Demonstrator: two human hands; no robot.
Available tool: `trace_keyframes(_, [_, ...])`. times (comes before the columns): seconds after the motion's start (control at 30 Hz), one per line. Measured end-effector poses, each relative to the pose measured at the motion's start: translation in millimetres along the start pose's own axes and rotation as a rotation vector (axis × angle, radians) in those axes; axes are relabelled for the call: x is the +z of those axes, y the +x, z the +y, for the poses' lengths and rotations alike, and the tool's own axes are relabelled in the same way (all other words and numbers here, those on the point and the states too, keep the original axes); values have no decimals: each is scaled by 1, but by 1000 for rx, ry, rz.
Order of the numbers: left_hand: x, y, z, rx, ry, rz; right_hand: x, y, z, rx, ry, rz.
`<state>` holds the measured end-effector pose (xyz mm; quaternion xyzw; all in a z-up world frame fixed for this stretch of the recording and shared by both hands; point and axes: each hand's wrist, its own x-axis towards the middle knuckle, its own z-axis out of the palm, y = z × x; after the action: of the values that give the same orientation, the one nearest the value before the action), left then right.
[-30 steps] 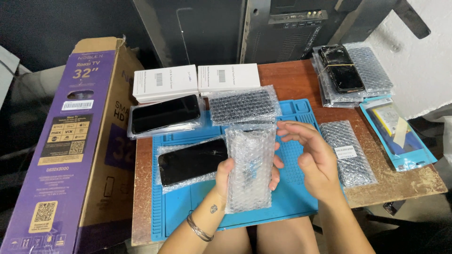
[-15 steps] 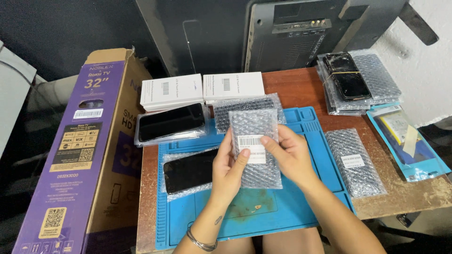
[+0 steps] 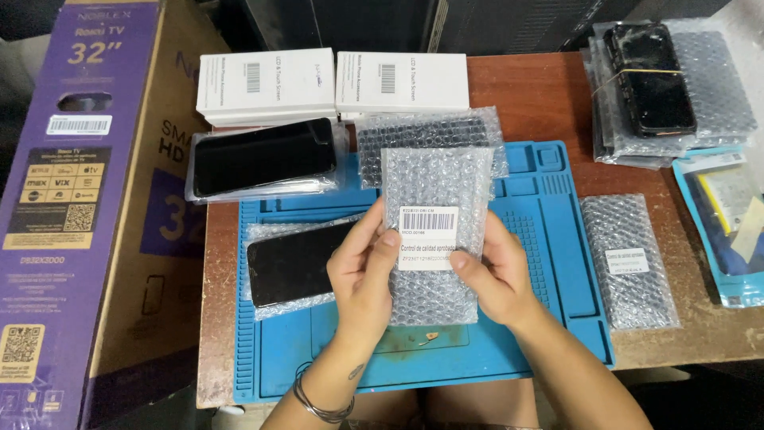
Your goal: The person is unwrapping and inspecting various smartphone screen assemblies and frames, comparing them to each other and a phone body.
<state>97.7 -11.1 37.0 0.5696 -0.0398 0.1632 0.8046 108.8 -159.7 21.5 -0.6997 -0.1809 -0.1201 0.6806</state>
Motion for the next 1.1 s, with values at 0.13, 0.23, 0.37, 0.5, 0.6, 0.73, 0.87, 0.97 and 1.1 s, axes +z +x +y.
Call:
trace_keyframes(0.13, [-4,-1,-2,46,39,-6,5,-7,2,57,65,39])
trace_keyframes(0.23, [0,-1,5,54,27,-20,6,-10,5,99,107,89])
trace_keyframes(0.37, [5,1,9,40,-4,-26,6,-14,9,164,142,119])
trace_keyframes(0.5, [4,3,5,36,-8,-62,2,-18,13,197,174,123])
trace_keyframes(0.6, [2,2,1,29,-11,-91,1,-20,14,204,179,129])
trace_keyframes(0.73, [-2,1,-4,23,-13,-130,1,-20,12,203,186,129])
trace_keyframes(0.87, [-5,1,-8,19,-17,-157,4,-18,9,175,181,144])
trace_keyframes(0.97, [-7,1,-10,17,-21,-185,4,-20,10,162,164,174])
trace_keyframes(1.1, [-5,0,-10,-3,-47,-256,0,-22,16,138,131,195])
